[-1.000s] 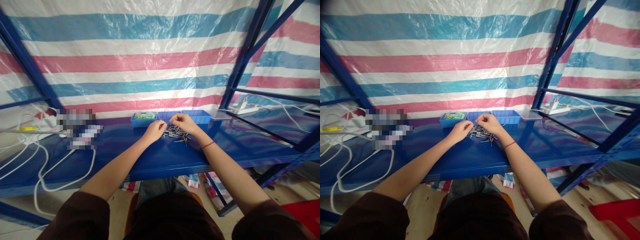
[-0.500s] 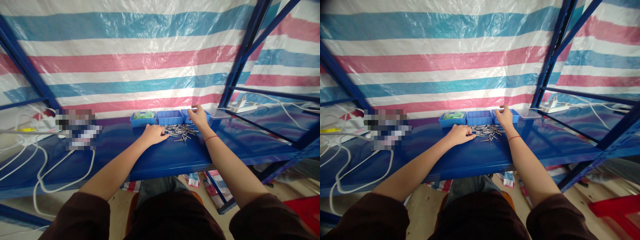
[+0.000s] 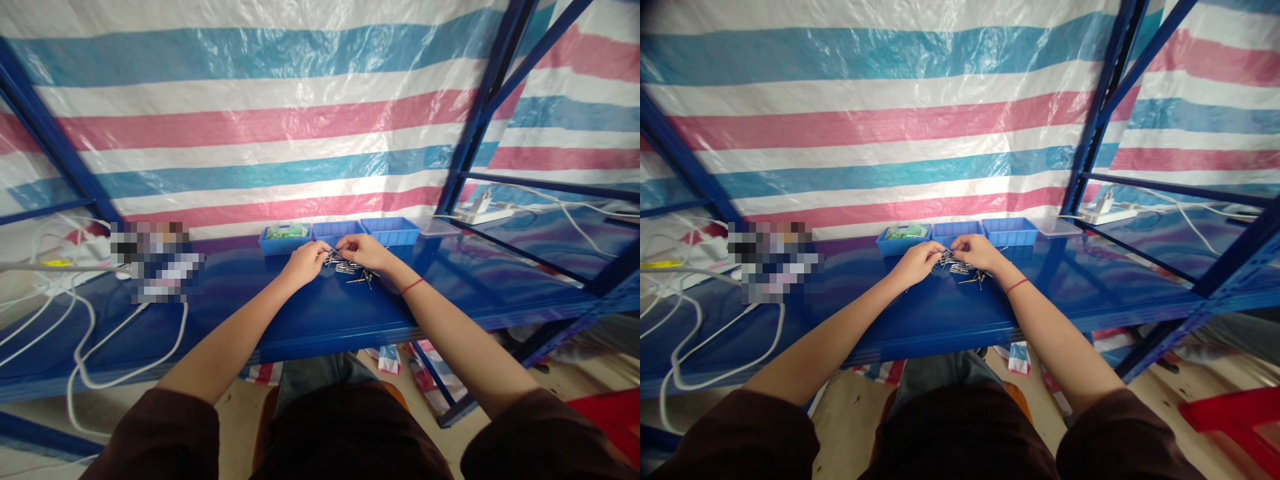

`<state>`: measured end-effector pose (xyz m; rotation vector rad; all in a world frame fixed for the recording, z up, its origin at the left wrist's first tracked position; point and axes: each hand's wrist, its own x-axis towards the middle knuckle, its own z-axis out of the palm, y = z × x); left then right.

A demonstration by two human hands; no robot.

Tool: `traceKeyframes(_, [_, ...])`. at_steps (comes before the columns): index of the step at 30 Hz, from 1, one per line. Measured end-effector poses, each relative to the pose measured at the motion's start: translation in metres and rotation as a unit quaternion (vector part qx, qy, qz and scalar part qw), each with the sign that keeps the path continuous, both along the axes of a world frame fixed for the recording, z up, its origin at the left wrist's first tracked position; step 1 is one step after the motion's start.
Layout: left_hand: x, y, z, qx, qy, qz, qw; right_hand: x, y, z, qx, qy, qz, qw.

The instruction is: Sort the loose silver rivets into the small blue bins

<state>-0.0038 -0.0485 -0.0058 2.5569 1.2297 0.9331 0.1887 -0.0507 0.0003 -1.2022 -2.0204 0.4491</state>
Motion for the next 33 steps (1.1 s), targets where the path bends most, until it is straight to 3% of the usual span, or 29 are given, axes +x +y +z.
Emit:
traceKeyframes(5, [0.004,0.009,-0.005,-0.072,-0.191,-0.04,0.978,-0.011,-0.002,-0.003,-0.028,0.082,0.074,0.993])
traceKeyframes(12, [0.008,0.011,-0.006,-0.159,-0.275,-0.089,0.944,-0.014,-0.008,0.004,-0.03,0.18,0.072,0.981])
traceKeyframes(17, [0.009,0.01,-0.007,-0.162,-0.262,-0.085,0.947,-0.015,-0.01,0.007,-0.023,0.201,0.08,0.976])
traceKeyframes(24, [0.006,0.003,-0.005,-0.095,-0.131,-0.065,0.985,-0.016,-0.013,0.009,-0.009,0.205,0.081,0.975])
traceKeyframes(33, [0.005,0.005,-0.006,-0.097,-0.165,-0.042,0.981,-0.014,-0.004,0.0,0.061,0.134,0.065,0.987])
